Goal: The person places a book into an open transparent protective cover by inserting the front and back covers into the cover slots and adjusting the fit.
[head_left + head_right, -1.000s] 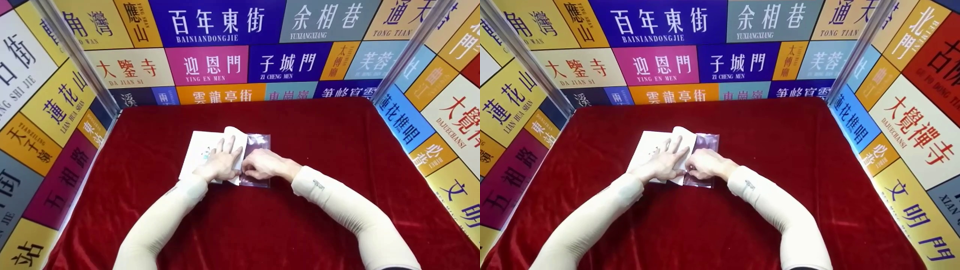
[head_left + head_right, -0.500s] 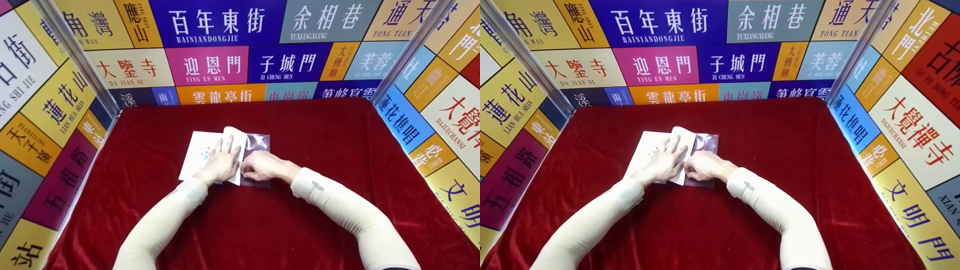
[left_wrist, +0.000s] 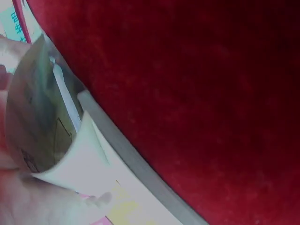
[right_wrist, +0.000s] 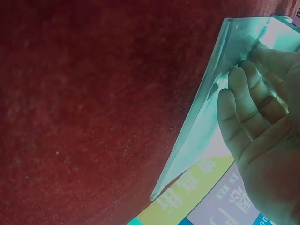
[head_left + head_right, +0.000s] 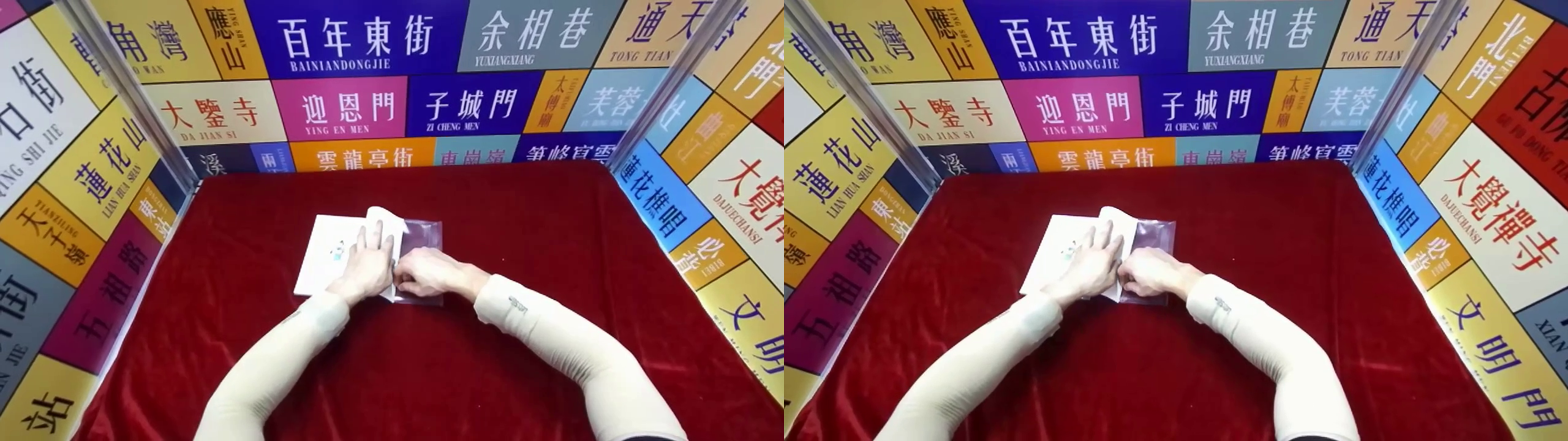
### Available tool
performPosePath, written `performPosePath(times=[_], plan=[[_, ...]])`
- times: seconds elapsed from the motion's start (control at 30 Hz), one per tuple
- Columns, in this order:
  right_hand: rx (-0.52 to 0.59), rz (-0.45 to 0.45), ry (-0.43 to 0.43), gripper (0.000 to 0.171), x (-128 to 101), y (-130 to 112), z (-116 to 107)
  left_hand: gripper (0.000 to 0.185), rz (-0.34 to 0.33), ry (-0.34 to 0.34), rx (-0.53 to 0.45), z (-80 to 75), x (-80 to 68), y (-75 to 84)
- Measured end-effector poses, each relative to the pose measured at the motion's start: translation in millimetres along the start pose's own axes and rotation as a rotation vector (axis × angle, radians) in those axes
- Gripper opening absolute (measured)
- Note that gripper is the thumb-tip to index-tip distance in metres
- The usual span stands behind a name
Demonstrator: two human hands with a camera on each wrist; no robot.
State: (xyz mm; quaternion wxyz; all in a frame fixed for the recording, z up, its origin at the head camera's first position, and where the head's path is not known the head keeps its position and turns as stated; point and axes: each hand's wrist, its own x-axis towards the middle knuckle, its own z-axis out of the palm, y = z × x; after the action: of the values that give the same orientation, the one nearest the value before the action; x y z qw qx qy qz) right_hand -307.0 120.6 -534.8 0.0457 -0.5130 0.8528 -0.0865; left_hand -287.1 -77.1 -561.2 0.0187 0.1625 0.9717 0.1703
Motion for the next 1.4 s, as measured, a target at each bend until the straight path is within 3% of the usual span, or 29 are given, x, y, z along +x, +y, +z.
performPosePath(times=[0.17,0.3,0.57,0.67,0.77,0.9,1.13,1.3,1.4], plan=[[0.005,0.012,-0.021,0.005,1,0,1,0.072,-0.033,-0.031,0.145,-5.1,-4.8,11.1],[0.005,0.018,-0.034,0.003,1,-2,0,0.077,-0.048,-0.069,0.179,-9.2,-5.5,12.7],[-0.005,0.050,-0.064,0.005,2,-4,1,0.091,0.042,-0.328,-0.058,-43.3,2.0,-0.9],[0.002,0.060,-0.079,0.007,1,-3,1,0.097,0.076,-0.383,-0.093,-46.8,4.2,-8.5],[-0.004,0.055,-0.084,0.008,1,-4,0,0.098,0.089,-0.365,-0.092,-34.5,7.4,-21.0],[-0.017,0.052,-0.072,0.007,0,-5,-2,0.099,0.043,-0.324,-0.066,-22.8,10.2,-28.2],[-0.038,0.050,-0.088,0.007,0,-6,-2,0.094,0.000,-0.338,0.080,-34.7,3.0,-11.7],[-0.031,0.056,-0.078,0.007,0,-7,-2,0.092,-0.023,-0.291,0.165,-32.5,-0.8,-5.9],[-0.024,0.052,-0.072,0.006,1,-7,0,0.092,-0.033,-0.277,0.169,-29.4,-1.7,-1.6]])
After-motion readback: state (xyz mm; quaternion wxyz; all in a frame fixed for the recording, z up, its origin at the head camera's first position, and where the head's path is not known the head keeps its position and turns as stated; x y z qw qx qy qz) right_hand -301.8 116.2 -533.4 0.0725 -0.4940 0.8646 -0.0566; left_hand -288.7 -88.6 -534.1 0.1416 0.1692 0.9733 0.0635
